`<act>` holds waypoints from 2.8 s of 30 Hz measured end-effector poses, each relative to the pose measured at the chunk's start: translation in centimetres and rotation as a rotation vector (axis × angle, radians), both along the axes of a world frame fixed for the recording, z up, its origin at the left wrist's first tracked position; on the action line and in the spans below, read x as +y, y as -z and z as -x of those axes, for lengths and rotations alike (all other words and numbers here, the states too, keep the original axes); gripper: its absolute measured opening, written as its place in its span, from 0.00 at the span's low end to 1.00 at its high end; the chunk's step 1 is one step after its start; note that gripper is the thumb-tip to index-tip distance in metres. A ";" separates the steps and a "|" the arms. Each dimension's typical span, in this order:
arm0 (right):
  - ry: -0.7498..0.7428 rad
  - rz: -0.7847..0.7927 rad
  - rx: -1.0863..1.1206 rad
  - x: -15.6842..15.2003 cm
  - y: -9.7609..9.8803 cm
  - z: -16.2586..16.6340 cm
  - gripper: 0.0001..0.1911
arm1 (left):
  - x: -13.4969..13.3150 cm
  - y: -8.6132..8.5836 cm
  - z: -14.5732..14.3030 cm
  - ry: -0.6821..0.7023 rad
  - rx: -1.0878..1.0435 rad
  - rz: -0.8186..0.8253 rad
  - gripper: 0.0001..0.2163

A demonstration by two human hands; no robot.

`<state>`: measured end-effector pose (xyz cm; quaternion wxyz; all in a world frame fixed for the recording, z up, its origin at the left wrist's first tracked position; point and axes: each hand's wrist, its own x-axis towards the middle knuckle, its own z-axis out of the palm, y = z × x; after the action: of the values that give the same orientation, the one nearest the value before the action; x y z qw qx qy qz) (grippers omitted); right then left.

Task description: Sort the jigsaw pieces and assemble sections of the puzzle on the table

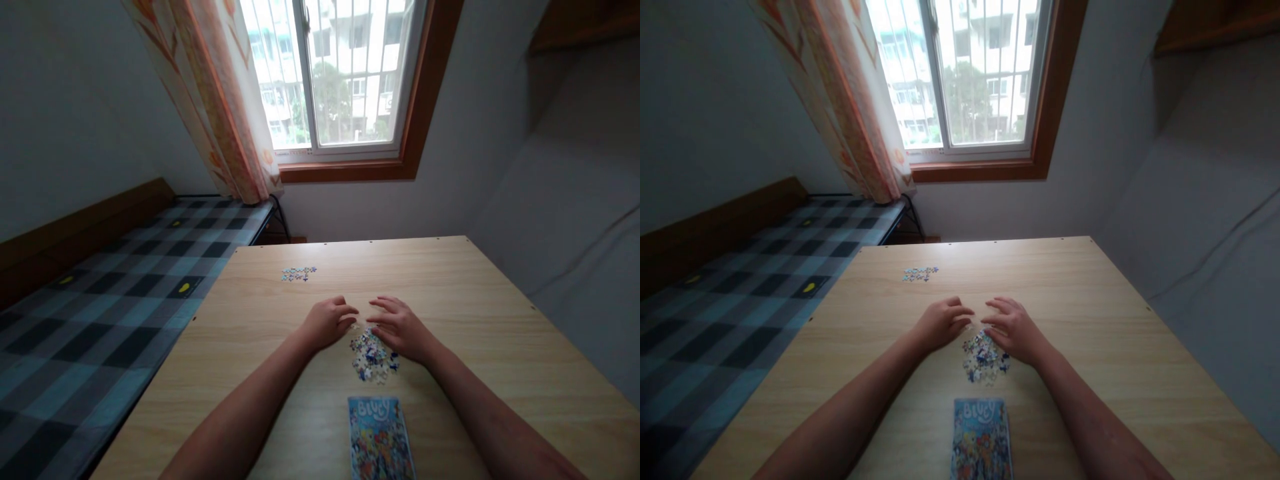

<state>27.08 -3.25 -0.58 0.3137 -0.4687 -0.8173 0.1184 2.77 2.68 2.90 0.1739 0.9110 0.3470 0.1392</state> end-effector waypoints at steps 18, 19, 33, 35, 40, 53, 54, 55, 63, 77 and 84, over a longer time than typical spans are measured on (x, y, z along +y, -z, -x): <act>-0.015 0.063 -0.077 0.0 -0.1 1.1 0.13 | 0.3 0.0 0.6 0.093 0.004 0.051 0.10; -0.018 0.068 -0.069 0.0 -0.1 1.1 0.12 | 0.3 -0.1 0.6 0.091 0.006 0.058 0.10; 0.140 0.221 0.363 1.1 0.8 0.2 0.09 | 0.1 -0.3 0.6 0.141 -0.017 0.075 0.09; 0.270 0.186 0.391 1.6 1.3 0.8 0.09 | 0.1 -0.3 0.4 0.154 -0.046 0.106 0.09; 0.415 0.132 0.257 2.2 2.2 1.8 0.10 | -0.1 0.3 -0.4 0.028 -0.108 0.124 0.10; 0.475 0.032 0.374 1.7 1.8 1.2 0.14 | 0.1 0.8 0.4 -0.034 -0.190 -0.073 0.14; 0.472 0.032 0.383 1.7 1.8 1.2 0.14 | 0.2 0.7 0.6 -0.007 -0.183 -0.071 0.16; 0.470 0.032 0.389 1.7 1.7 1.1 0.14 | 0.2 0.7 0.7 0.023 -0.161 -0.072 0.17; 0.455 0.050 0.395 1.6 1.8 0.9 0.14 | 0.4 -0.4 0.8 -0.190 0.230 -0.145 0.16; 0.440 0.084 0.388 1.5 1.8 0.9 0.13 | 2.8 -0.2 3.2 -0.659 0.438 -0.101 0.21; 0.436 0.098 0.384 1.4 1.6 1.0 0.14 | 1.9 0.2 1.7 -0.636 0.452 -0.076 0.20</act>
<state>26.04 -1.85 -2.21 0.4575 -0.6168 -0.6164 0.1740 1.06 4.58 2.67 0.0073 0.7715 0.6362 -0.0053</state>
